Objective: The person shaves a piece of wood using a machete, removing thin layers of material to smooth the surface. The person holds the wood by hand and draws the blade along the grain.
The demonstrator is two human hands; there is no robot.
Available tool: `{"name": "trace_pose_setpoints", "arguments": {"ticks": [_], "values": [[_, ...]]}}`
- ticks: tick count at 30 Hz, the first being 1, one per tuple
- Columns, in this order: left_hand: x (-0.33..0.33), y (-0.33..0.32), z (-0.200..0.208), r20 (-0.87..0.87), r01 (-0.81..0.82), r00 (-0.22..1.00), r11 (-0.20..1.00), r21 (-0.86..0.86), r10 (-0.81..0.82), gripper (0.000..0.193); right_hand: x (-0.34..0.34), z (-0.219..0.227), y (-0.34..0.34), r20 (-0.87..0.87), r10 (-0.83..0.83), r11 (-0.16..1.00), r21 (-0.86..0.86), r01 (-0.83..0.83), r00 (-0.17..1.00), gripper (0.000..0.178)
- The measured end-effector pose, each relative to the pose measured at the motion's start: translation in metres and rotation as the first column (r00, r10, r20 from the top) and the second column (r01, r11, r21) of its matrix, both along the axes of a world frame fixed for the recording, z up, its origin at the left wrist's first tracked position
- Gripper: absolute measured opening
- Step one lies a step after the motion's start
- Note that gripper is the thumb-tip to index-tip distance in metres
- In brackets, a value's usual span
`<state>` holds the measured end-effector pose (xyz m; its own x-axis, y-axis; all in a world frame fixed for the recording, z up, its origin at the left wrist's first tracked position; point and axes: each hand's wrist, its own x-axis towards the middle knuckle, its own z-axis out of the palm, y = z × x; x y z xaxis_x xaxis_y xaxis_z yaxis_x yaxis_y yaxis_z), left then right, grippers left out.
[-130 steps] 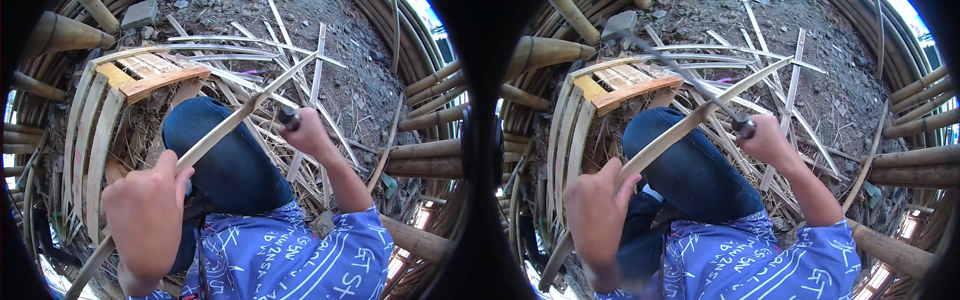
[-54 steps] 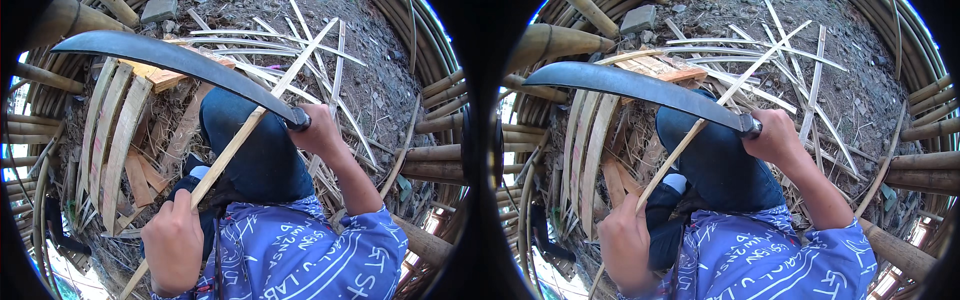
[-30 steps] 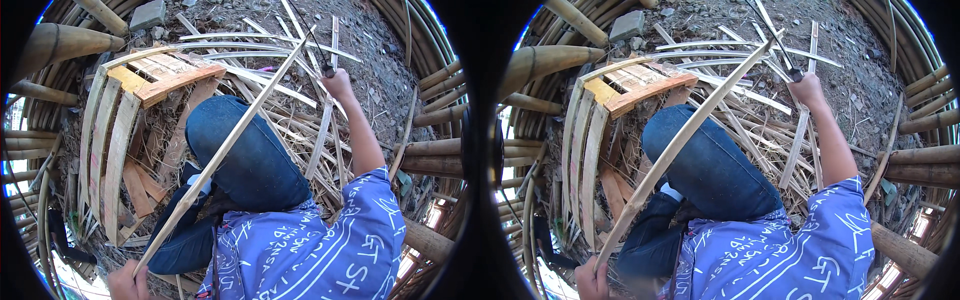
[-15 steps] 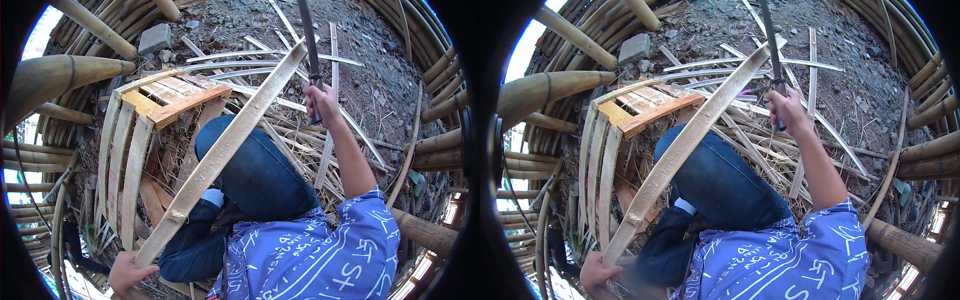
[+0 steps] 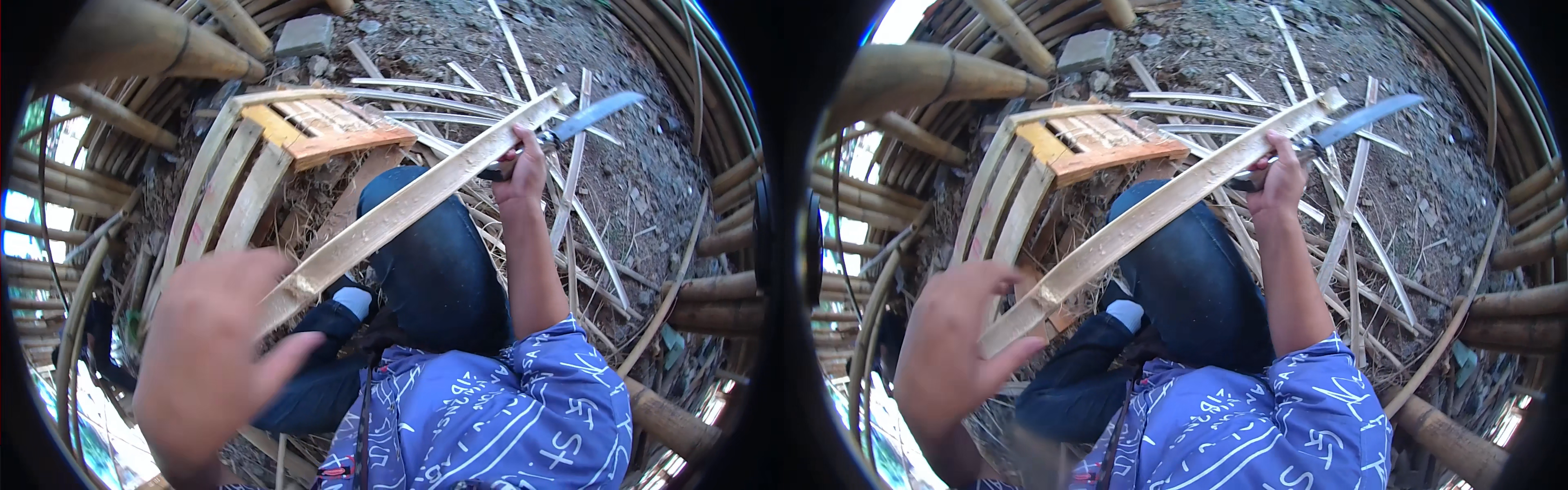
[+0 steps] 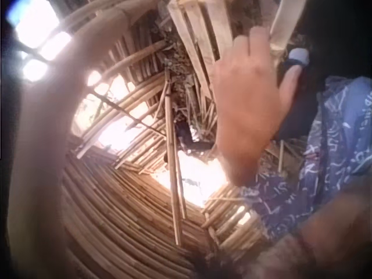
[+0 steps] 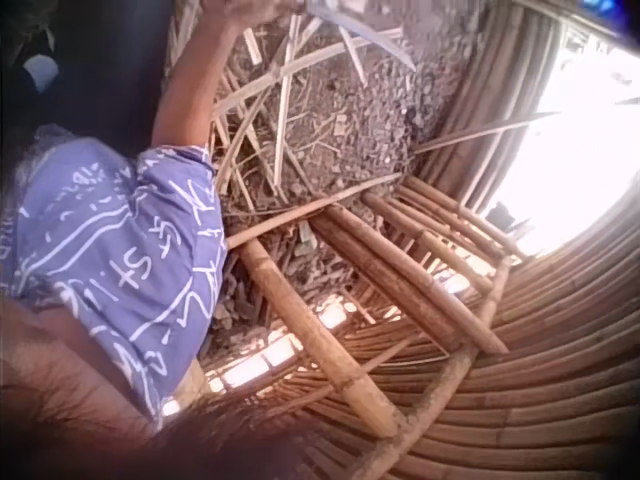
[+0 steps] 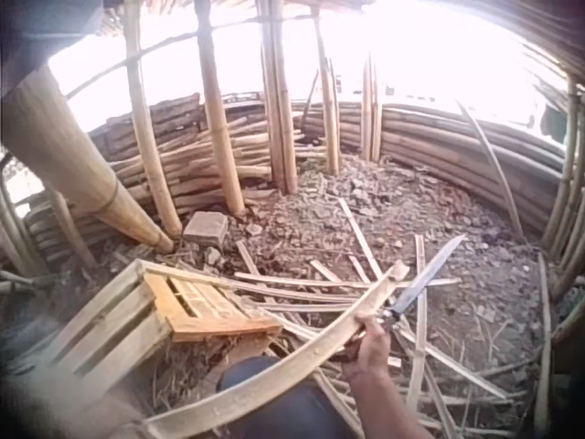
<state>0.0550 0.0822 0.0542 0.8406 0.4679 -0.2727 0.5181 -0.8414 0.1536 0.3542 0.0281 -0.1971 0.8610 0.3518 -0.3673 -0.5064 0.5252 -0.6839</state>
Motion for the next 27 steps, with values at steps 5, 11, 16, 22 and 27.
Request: {"name": "trace_pose_setpoints", "arguments": {"ticks": [5, 11, 16, 22, 27], "values": [[0.074, -0.043, 0.004, -0.165, 0.384, 0.896, 0.905, -0.181, -0.413, 0.035, -0.005, 0.003, 0.001, 0.07, 0.005, 1.0, 0.027, -0.007, 0.998, 0.011], [0.066, -0.042, -0.002, -0.316, 0.341, 0.867, 0.921, -0.188, -0.386, 0.032, -0.019, 0.015, 0.013, 0.141, 0.023, 1.0, -0.014, -0.022, 0.99, 0.012], [0.067, -0.046, 0.001, -0.33, 0.376, 0.852, 0.914, -0.151, -0.406, 0.029, -0.003, 0.006, 0.0, 0.164, 0.015, 1.0, -0.003, -0.014, 0.986, 0.01], [0.056, -0.054, 0.009, -0.392, 0.29, 0.878, 0.957, -0.022, -0.275, 0.026, -0.03, -0.003, 0.013, 0.055, 0.123, 0.987, -0.108, -0.117, 0.991, 0.011], [0.051, -0.049, 0.006, -0.352, 0.264, 0.912, 0.958, 0.112, -0.21, 0.024, -0.026, 0.004, 0.014, 0.14, 0.036, 0.994, -0.108, -0.021, 0.989, 0.013]]}}
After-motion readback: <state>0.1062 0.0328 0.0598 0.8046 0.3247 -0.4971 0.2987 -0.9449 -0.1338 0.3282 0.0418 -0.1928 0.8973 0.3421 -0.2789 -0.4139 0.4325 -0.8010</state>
